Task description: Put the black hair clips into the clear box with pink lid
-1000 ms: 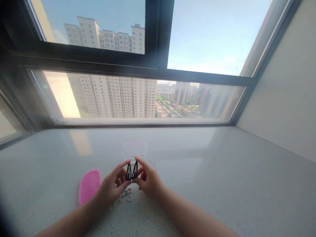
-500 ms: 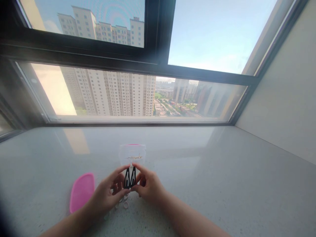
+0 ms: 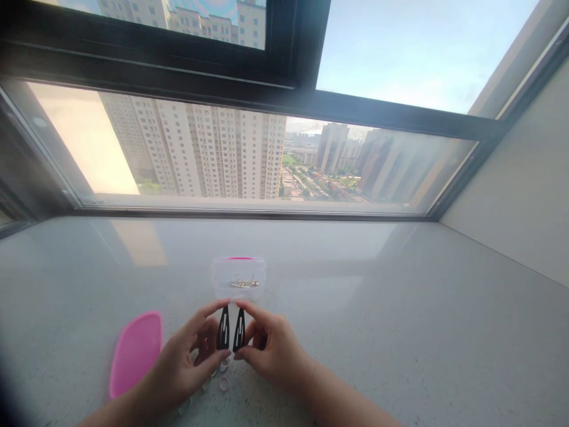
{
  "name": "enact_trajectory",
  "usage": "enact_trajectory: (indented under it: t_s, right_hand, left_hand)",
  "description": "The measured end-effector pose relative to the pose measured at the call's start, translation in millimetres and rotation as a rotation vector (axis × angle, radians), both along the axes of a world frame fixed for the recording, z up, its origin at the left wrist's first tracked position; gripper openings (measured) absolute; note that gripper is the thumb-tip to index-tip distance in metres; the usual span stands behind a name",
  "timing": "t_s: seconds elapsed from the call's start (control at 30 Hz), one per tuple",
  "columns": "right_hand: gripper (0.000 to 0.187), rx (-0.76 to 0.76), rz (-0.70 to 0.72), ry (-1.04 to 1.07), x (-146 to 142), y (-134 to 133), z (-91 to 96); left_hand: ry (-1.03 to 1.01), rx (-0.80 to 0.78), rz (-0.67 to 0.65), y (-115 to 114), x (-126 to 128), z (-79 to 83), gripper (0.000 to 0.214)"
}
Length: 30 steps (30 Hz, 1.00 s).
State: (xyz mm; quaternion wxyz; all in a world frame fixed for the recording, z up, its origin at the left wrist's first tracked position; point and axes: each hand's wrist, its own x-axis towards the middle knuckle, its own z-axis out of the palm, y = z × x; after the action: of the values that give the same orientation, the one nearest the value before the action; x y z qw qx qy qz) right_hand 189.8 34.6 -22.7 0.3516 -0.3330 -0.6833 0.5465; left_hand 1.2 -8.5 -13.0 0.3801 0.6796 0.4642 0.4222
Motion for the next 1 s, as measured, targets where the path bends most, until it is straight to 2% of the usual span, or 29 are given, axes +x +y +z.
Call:
enact_trajectory:
  t_s: [0.4,0.73,0.9,1.0]
  right_hand:
    - [0.072,-0.028,0.010,-0.036,0.6,-2.7,5.3]
    - [0.075,0.021,0.010,-0.041,-0.3,-1.2,3.6]
    - [0.072,0.115,-0.033,-0.033,-1.3,-3.6,1.9]
    - [0.068,0.238,-0.152,0.004,-1.2,-8.5,3.4]
  left_hand:
    - [0.023,-0.031,-0.005,-2.5,1.4,1.4,0.063]
    - [-0.013,-0.038,-0.012,0.9,0.0,-0.1,0.061]
    - [-0.009,-0.041,-0.017,2.1,1.0,0.9,0.060]
    - [-0.007,-0.052,-0.013,2.4,1.5,1.3,0.059]
